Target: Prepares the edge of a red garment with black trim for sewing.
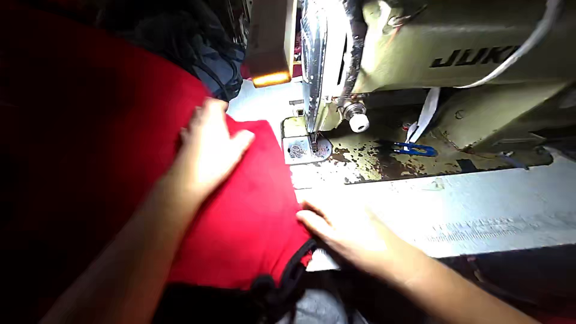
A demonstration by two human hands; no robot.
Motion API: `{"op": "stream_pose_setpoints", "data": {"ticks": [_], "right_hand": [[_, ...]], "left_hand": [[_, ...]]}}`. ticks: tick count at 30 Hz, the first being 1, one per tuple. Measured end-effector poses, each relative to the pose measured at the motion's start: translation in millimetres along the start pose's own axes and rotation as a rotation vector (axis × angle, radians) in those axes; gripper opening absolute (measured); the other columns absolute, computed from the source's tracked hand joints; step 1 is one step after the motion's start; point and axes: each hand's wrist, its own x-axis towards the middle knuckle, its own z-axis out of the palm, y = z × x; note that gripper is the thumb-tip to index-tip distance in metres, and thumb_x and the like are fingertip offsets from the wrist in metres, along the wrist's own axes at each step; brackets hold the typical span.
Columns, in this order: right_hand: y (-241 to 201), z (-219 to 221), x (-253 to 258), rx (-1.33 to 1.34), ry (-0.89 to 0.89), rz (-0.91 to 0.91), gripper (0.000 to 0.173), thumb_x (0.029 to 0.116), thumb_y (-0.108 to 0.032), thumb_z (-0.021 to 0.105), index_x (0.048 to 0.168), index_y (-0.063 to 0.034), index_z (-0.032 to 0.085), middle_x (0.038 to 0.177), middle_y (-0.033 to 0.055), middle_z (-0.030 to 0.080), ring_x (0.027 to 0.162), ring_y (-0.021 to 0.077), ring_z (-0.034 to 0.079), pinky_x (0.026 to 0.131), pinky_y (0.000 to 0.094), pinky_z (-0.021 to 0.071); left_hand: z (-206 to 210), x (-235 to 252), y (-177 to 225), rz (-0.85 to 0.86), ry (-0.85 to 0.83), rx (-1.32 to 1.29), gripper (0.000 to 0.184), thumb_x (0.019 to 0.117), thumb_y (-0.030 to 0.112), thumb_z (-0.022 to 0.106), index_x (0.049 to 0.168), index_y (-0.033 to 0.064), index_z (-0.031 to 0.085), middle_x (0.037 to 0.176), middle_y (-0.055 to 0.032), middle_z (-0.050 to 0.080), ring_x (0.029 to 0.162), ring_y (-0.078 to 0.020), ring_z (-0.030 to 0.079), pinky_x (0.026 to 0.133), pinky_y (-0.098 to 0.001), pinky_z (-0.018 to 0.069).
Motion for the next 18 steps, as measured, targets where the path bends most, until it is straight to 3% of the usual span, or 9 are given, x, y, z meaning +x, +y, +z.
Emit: {"op": "stream_pose_setpoints", "data": {"ticks": [1,2,3,5,7,9,11,14,18], "right_hand": [[21.0,-4.5,2.7,-0.078,-0.026,-0.021,0.036,0.1035,-0.041,0.05,0.117,-0.0193,0.075,0.11,0.003,0.07,0.109,0.0215,0.065,0.094,0.0493,0.0497],[41.7,-9.6,7.0,-0.159,-0.051,-0.053,0.04,0.1024,-0.043,0.049,0.128,-0.022,0.072,0.126,0.0029,0.067,0.122,0.024,0.06,0.102,0.0525,0.045],[59.8,-14.5,12.8,-0.223,-0.05,-0.074,0.042,0.1006,-0.042,0.05,0.132,-0.0229,0.07,0.133,0.0029,0.065,0.124,0.0261,0.059,0.1,0.0536,0.0457],[84.2,-28.0,25.1,-0.332,-0.032,-0.01,0.04,0.1012,-0.037,0.056,0.134,-0.0187,0.069,0.136,0.0076,0.064,0.124,0.0354,0.059,0.096,0.0622,0.0475],[97.5,-35.9,30.6,-0.4,0.042,0.101,0.042,0.1042,-0.036,0.053,0.135,-0.0105,0.066,0.136,0.0195,0.063,0.126,0.0492,0.055,0.097,0.0717,0.042],[96.3,-35.2,28.7,-0.358,0.147,0.143,0.043,0.1049,-0.036,0.05,0.129,-0.0052,0.068,0.13,0.0247,0.063,0.123,0.053,0.054,0.095,0.0718,0.0401],[76.4,-33.3,16.2,-0.233,0.2,0.119,0.036,0.1016,-0.035,0.051,0.116,-0.0117,0.074,0.113,0.0132,0.069,0.111,0.0393,0.062,0.088,0.063,0.0451],[39.7,-15.1,-16.7,-0.02,0.161,0.058,0.034,0.0957,-0.049,0.056,0.103,-0.0232,0.077,0.096,-0.0047,0.07,0.095,0.0173,0.063,0.08,0.0474,0.0454],[16.3,6.0,-43.6,-0.017,0.183,0.012,0.022,0.0953,-0.036,0.058,0.091,-0.0201,0.073,0.084,-0.0021,0.067,0.083,0.0168,0.062,0.075,0.0406,0.0414]], "left_hand": [[-2.9,10.3,42.5,-0.163,-0.272,-0.027,0.07,0.1019,0.053,0.051,0.149,0.0009,0.046,0.15,-0.0301,0.046,0.138,-0.0526,0.043,0.102,-0.0747,0.0366],[2.9,20.0,65.9,-0.264,-0.466,-0.048,0.079,0.1021,0.059,0.048,0.159,0.0051,0.035,0.164,-0.0271,0.028,0.15,-0.0538,0.022,0.11,-0.0806,0.0202],[13.9,25.1,74.3,-0.292,-0.555,-0.021,0.084,0.1015,0.067,0.04,0.163,0.0107,0.029,0.168,-0.0221,0.021,0.154,-0.051,0.013,0.113,-0.0805,0.0108],[29.5,32.2,65.8,-0.242,-0.551,-0.019,0.086,0.0997,0.072,0.035,0.164,0.0144,0.029,0.169,-0.0183,0.024,0.156,-0.0464,0.013,0.115,-0.0786,0.0067],[34.8,37.0,52.9,-0.211,-0.495,-0.076,0.084,0.1007,0.068,0.04,0.162,0.0114,0.03,0.167,-0.0187,0.029,0.156,-0.0432,0.018,0.117,-0.0748,0.0098],[31.8,34.4,48.8,-0.168,-0.247,-0.226,0.062,0.1021,0.041,0.057,0.149,0.0013,0.048,0.151,-0.0219,0.049,0.144,-0.0377,0.042,0.118,-0.0602,0.0293],[14.0,23.4,61.9,-0.092,-0.043,-0.366,0.031,0.0993,0.022,0.06,0.121,0.0,0.066,0.123,-0.0157,0.065,0.118,-0.0229,0.061,0.103,-0.0403,0.0472],[-20.8,-19.7,93.9,0.044,-0.168,-0.627,0.014,0.0922,0.023,0.06,0.087,0.0124,0.068,0.085,0.007,0.063,0.076,0.0024,0.06,0.065,-0.0155,0.0514],[-16.3,-85.7,127.8,0.073,-0.284,-0.564,0.026,0.0885,0.038,0.063,0.096,0.0142,0.071,0.092,0.0017,0.065,0.092,-0.0053,0.061,0.077,-0.0208,0.0504]]}}
